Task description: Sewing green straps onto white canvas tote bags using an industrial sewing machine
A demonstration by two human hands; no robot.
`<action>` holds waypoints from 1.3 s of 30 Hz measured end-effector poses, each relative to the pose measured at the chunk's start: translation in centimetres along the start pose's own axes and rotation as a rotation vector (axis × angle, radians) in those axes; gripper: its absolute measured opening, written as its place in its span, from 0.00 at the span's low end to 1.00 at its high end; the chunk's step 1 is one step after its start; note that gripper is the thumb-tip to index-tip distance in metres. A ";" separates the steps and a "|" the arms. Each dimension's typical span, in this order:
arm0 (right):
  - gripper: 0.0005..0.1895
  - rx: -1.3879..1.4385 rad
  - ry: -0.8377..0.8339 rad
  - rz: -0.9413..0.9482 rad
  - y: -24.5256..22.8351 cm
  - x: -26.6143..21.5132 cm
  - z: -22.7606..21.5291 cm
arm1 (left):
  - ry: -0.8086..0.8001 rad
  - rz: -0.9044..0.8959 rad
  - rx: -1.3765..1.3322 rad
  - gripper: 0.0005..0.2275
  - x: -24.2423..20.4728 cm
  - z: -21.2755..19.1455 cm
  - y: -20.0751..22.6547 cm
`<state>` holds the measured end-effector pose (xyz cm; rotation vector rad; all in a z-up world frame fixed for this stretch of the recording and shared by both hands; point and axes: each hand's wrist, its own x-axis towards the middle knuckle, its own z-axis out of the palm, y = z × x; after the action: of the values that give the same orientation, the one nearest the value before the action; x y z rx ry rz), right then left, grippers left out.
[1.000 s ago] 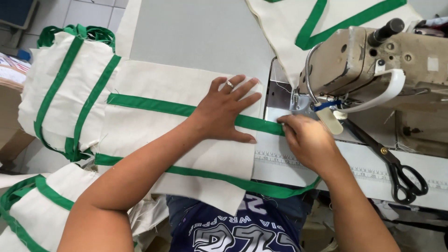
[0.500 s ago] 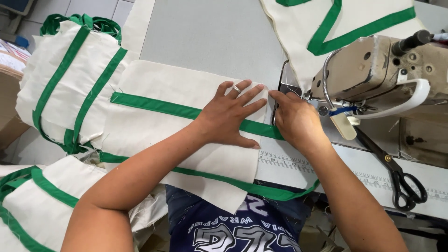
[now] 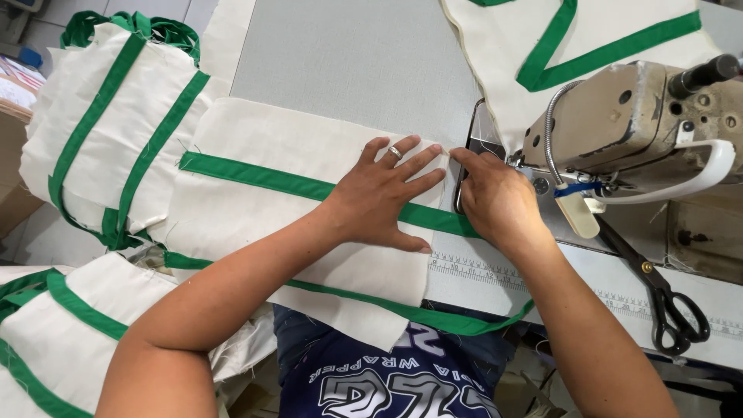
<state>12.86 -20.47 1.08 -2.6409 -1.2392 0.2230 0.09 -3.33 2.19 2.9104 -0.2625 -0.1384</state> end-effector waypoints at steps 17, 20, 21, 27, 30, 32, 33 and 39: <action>0.22 -0.228 0.191 0.050 2.3 -5.4 2.2 | 0.012 0.118 -0.085 0.42 1.4 1.5 2.1; 0.21 -0.271 0.231 0.051 4.1 -6.7 2.0 | 0.051 0.168 -0.095 0.43 2.6 2.3 3.1; 0.19 -0.263 0.266 0.024 4.5 -7.1 1.8 | 0.070 0.185 -0.093 0.43 2.8 2.6 3.3; 0.17 -0.063 0.205 0.004 4.1 -9.0 -1.8 | 0.189 0.171 -0.069 0.46 -1.2 3.2 4.1; 0.16 0.043 0.173 -0.008 3.2 -8.9 -1.8 | 0.199 0.160 -0.047 0.46 -1.5 3.7 4.0; 0.16 0.088 0.166 -0.015 2.8 -8.8 -1.2 | 0.178 0.172 -0.076 0.45 -0.7 3.2 4.5; 0.15 0.126 0.170 -0.019 2.7 -8.6 -1.1 | 0.166 0.192 -0.099 0.43 -0.1 2.8 4.6; 0.18 -0.026 0.105 0.080 5.7 -7.7 -0.4 | 0.109 0.217 -0.112 0.44 3.7 3.4 5.3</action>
<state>12.27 -30.03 0.31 -2.6891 -1.1125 0.0808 2.44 -9.79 -0.21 2.7444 -0.5308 0.0397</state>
